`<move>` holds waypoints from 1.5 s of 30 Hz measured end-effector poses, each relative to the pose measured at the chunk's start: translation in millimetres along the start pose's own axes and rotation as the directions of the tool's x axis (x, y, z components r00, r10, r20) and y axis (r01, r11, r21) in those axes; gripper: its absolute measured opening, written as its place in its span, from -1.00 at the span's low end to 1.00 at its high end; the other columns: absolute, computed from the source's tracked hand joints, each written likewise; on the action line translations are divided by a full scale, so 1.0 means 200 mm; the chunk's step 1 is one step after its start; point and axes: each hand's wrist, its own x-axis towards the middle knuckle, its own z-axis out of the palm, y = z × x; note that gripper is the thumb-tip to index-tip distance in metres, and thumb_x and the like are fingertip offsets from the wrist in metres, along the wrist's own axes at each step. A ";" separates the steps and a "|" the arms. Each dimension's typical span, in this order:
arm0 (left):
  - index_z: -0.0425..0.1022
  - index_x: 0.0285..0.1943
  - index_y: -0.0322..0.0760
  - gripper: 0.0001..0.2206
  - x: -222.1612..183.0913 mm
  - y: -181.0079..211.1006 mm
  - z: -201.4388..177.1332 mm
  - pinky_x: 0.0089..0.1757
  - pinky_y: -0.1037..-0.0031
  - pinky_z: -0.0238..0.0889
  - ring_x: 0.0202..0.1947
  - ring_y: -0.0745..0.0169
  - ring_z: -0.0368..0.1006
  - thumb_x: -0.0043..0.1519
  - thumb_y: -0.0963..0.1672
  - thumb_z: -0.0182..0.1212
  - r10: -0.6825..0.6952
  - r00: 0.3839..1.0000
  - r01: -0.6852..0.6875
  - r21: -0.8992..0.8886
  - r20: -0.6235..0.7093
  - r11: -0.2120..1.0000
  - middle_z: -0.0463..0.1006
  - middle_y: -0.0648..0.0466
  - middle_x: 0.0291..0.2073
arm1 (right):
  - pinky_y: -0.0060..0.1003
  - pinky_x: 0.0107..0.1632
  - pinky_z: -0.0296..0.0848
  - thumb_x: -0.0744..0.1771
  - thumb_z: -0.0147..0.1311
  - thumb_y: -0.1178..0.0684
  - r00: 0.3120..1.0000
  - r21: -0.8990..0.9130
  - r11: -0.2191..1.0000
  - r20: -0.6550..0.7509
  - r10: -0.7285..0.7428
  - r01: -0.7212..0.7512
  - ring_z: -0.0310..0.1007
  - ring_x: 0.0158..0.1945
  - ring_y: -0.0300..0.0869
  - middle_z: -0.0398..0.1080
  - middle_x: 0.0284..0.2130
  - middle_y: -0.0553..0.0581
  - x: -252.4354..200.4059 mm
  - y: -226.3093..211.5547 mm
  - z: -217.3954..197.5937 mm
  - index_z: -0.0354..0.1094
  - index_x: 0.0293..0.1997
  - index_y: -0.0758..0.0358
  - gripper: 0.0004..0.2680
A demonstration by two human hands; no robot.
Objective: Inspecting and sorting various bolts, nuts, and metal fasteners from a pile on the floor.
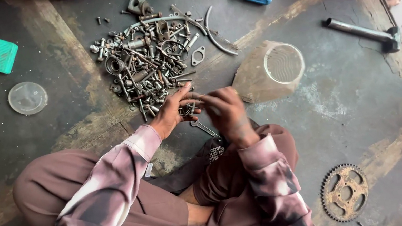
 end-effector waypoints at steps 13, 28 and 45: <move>0.52 0.14 -0.24 -0.33 -0.02 0.03 0.01 -0.30 0.41 0.44 -0.22 0.30 0.53 0.16 0.27 -0.03 -0.073 0.995 0.062 0.149 0.069 0.987 0.63 0.05 -0.23 | -0.09 -0.01 0.45 0.25 0.22 0.21 0.899 0.112 0.990 0.438 0.032 -0.090 0.43 -0.05 0.06 0.42 -0.08 0.15 0.00 0.04 0.10 0.50 0.14 0.01 -0.66; 0.45 0.14 -0.35 -0.30 0.00 0.03 -0.01 -0.30 0.39 0.42 -0.27 0.24 0.56 0.17 0.26 -0.01 -0.009 1.000 0.011 0.131 -0.022 0.991 0.66 -0.08 -0.18 | 0.12 0.41 0.17 0.32 0.47 0.04 0.657 -0.230 0.889 -0.747 0.099 -0.396 0.16 0.40 0.05 0.22 0.26 0.16 -0.06 0.16 -0.13 0.52 -0.03 0.15 -0.79; 0.41 0.14 -0.38 -0.38 -0.01 0.02 -0.01 -0.24 0.36 0.54 -0.26 0.17 0.59 0.23 0.20 0.04 0.072 0.997 -0.069 -0.092 0.035 0.993 0.59 -0.14 -0.17 | -0.16 0.07 0.51 0.25 0.40 0.21 0.998 0.102 0.995 -0.055 0.021 -0.015 0.48 0.05 -0.02 0.45 -0.03 0.17 -0.02 0.03 -0.01 0.48 0.04 0.19 -0.71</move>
